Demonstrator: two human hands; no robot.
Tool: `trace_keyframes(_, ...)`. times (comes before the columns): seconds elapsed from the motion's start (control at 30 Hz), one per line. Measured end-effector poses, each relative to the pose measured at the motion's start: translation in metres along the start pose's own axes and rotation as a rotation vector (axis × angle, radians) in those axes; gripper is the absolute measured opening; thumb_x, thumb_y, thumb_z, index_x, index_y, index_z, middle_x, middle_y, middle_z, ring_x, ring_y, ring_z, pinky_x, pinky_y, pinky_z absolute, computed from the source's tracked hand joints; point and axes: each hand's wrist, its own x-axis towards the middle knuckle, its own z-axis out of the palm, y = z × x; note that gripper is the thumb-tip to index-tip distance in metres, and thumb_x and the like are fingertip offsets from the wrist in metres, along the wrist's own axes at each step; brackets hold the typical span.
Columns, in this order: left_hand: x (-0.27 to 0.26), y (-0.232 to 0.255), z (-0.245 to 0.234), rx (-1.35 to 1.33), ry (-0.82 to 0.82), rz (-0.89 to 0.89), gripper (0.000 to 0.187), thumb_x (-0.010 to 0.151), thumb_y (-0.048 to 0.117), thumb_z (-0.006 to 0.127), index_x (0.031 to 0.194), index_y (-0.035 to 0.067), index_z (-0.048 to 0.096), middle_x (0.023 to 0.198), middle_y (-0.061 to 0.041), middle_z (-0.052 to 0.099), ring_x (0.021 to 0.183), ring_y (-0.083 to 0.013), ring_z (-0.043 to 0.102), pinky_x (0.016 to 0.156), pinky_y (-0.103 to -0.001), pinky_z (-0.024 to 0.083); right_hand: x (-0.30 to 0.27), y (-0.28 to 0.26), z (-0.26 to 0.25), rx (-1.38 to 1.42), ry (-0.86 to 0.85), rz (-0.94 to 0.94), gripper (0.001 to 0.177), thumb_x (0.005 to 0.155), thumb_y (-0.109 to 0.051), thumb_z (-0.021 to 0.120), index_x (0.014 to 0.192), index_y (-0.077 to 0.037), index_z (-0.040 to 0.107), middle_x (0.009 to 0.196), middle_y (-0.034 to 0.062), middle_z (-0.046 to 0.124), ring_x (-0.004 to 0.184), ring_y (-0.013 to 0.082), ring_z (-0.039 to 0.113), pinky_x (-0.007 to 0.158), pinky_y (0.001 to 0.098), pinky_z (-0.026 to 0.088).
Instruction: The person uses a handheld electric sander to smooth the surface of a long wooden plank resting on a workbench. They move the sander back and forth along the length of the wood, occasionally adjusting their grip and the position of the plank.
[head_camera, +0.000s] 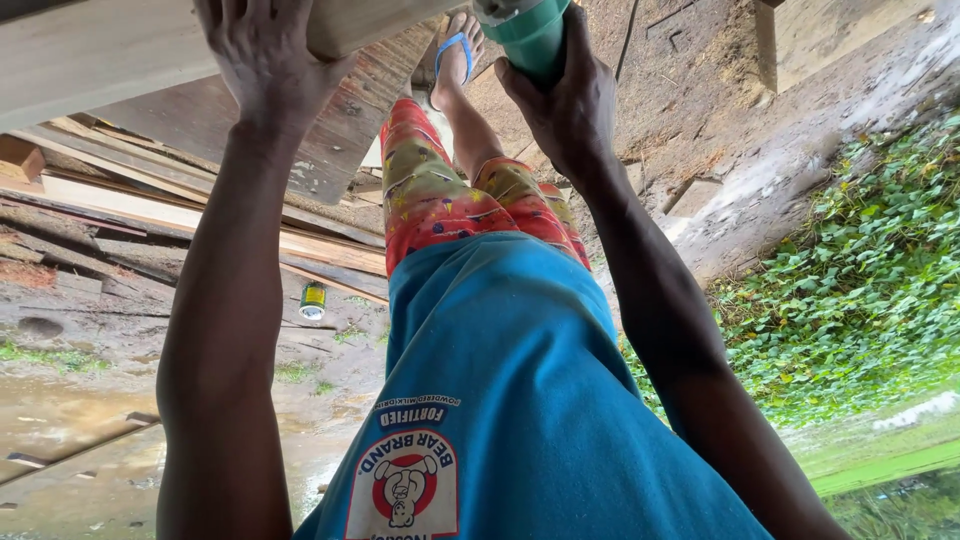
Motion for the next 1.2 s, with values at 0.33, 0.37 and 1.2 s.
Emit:
trace_keyframes(0.33,0.031,0.019,-0.043,-0.104,-0.021,0.048,0.086,0.076,0.045,0.106,0.144,0.008,0.068,0.133,-0.016,0.067,0.117,-0.0372,0.058,0.103,-0.057,0.043,0.000,0.004,-0.020,0.053,0.024,0.028,0.053,0.091,-0.046,0.074,0.125,-0.014,0.051,0.082,0.0051,0.067,0.061,0.0203,0.059,0.049,0.0378,0.047)
trace_keyframes(0.37,0.032,0.020,-0.041,-0.112,0.014,0.042,0.079,0.086,0.050,0.103,0.144,0.009,0.069,0.137,-0.014,0.068,0.121,-0.0364,0.060,0.104,-0.057,0.043,0.001,0.008,-0.021,0.057,0.036,0.021,0.056,0.090,-0.049,0.074,0.127,-0.013,0.053,0.082,0.0042,0.066,0.061,0.0187,0.058,0.050,0.0365,0.048)
trace_keyframes(1.2,0.026,0.020,-0.029,0.007,-0.015,0.060,0.097,0.065,0.037,0.103,0.149,0.015,0.061,0.137,-0.009,0.069,0.119,-0.0288,0.063,0.099,-0.048,0.049,0.008,0.033,-0.063,0.073,0.091,0.197,0.046,0.087,-0.049,0.073,0.114,-0.017,0.053,0.075,0.0049,0.065,0.059,0.0251,0.056,0.053,0.0424,0.043)
